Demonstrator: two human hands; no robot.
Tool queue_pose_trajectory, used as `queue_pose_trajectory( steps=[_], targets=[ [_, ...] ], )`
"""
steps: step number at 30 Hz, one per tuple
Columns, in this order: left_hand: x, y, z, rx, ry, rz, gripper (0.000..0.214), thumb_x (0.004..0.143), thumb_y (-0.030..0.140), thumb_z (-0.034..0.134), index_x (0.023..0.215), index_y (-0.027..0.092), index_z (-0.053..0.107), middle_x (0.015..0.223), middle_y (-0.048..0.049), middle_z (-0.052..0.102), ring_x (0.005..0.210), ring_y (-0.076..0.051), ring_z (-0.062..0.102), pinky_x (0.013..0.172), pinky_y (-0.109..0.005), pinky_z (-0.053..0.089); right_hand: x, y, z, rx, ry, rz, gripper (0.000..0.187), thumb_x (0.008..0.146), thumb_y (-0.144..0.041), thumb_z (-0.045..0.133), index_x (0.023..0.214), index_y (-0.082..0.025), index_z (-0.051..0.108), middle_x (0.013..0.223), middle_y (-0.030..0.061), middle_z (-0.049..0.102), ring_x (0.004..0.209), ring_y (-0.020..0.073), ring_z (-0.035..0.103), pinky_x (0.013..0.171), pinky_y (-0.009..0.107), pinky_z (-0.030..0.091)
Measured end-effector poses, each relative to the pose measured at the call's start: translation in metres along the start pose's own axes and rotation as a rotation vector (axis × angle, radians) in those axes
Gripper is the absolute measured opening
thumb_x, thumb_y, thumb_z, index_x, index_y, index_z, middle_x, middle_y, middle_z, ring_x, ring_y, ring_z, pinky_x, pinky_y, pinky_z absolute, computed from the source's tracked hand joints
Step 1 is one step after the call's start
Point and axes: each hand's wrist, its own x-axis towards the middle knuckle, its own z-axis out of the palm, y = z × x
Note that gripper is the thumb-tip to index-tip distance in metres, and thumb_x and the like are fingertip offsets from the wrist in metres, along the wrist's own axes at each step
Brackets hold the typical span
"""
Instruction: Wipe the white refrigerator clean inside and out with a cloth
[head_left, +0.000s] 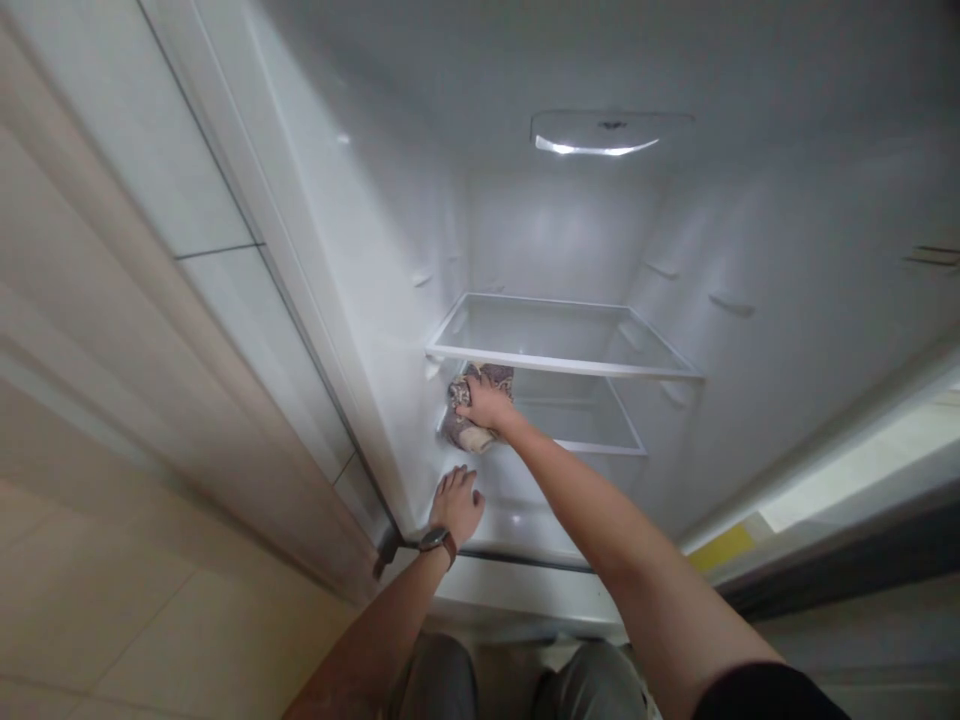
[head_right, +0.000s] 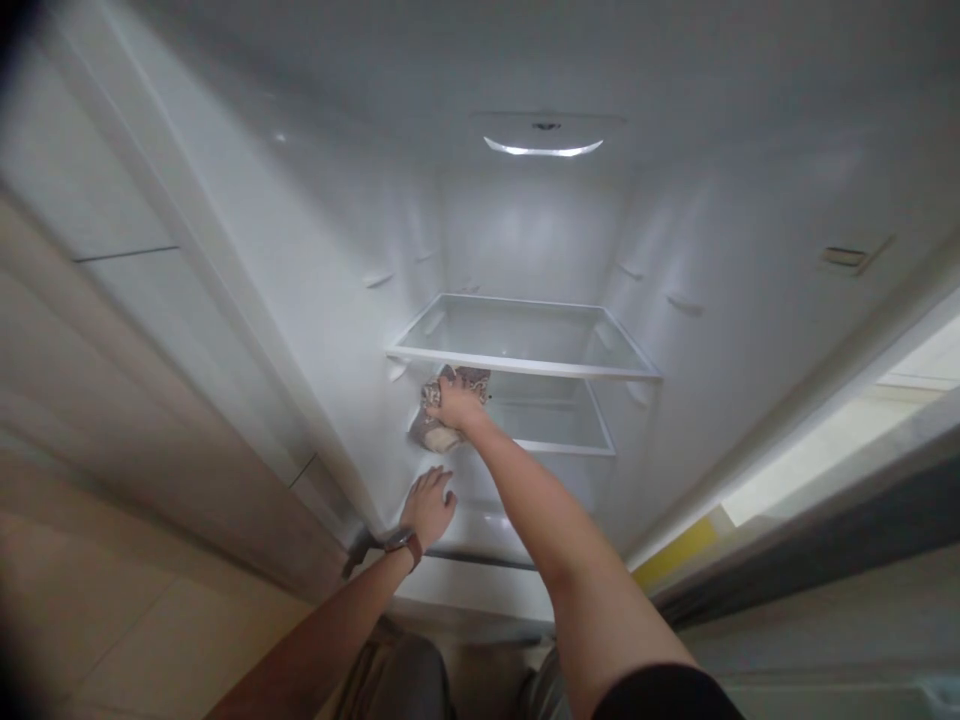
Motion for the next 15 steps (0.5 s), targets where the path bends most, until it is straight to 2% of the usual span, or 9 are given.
queue_pose_trajectory(
  steps=[4, 8, 12, 15],
  targets=[
    [0.000, -0.001, 0.000, -0.015, -0.008, -0.012, 0.047, 0.094, 0.022, 0.055, 0.141, 0.019, 0.063, 0.155, -0.0121, 0.058, 0.148, -0.029, 0.048, 0.126, -0.045, 0.035, 0.035, 0.005, 0.001, -0.001, 0.003, -0.016, 0.074, 0.095, -0.046, 0.063, 0.159, -0.019, 0.039, 0.159, 0.0228, 0.046, 0.142, 0.0393, 0.051, 0.115, 0.056, 0.042],
    [0.000, -0.002, 0.000, -0.031, -0.016, -0.022, 0.049, 0.094, 0.023, 0.055, 0.142, 0.018, 0.064, 0.157, -0.0129, 0.057, 0.149, -0.029, 0.047, 0.126, -0.045, 0.035, 0.064, 0.031, -0.004, -0.010, 0.017, 0.032, 0.061, 0.096, -0.043, 0.065, 0.150, -0.019, 0.052, 0.151, 0.0176, 0.058, 0.137, 0.0343, 0.057, 0.114, 0.047, 0.044],
    [0.000, -0.004, 0.003, -0.041, -0.017, -0.024, 0.050, 0.093, 0.023, 0.055, 0.142, 0.020, 0.064, 0.157, -0.0119, 0.057, 0.150, -0.029, 0.046, 0.126, -0.046, 0.036, 0.069, 0.075, -0.009, -0.014, 0.095, 0.045, 0.044, 0.097, -0.040, 0.063, 0.133, -0.016, 0.065, 0.142, 0.0159, 0.066, 0.132, 0.0296, 0.060, 0.111, 0.037, 0.045],
    [0.000, -0.004, 0.004, -0.040, -0.010, -0.021, 0.050, 0.093, 0.024, 0.055, 0.142, 0.020, 0.064, 0.157, -0.0120, 0.057, 0.151, -0.030, 0.046, 0.126, -0.047, 0.037, 0.051, 0.121, -0.019, -0.006, 0.209, 0.094, 0.035, 0.096, -0.037, 0.063, 0.123, -0.015, 0.068, 0.130, 0.0141, 0.071, 0.124, 0.0269, 0.063, 0.107, 0.036, 0.045]
  ],
)
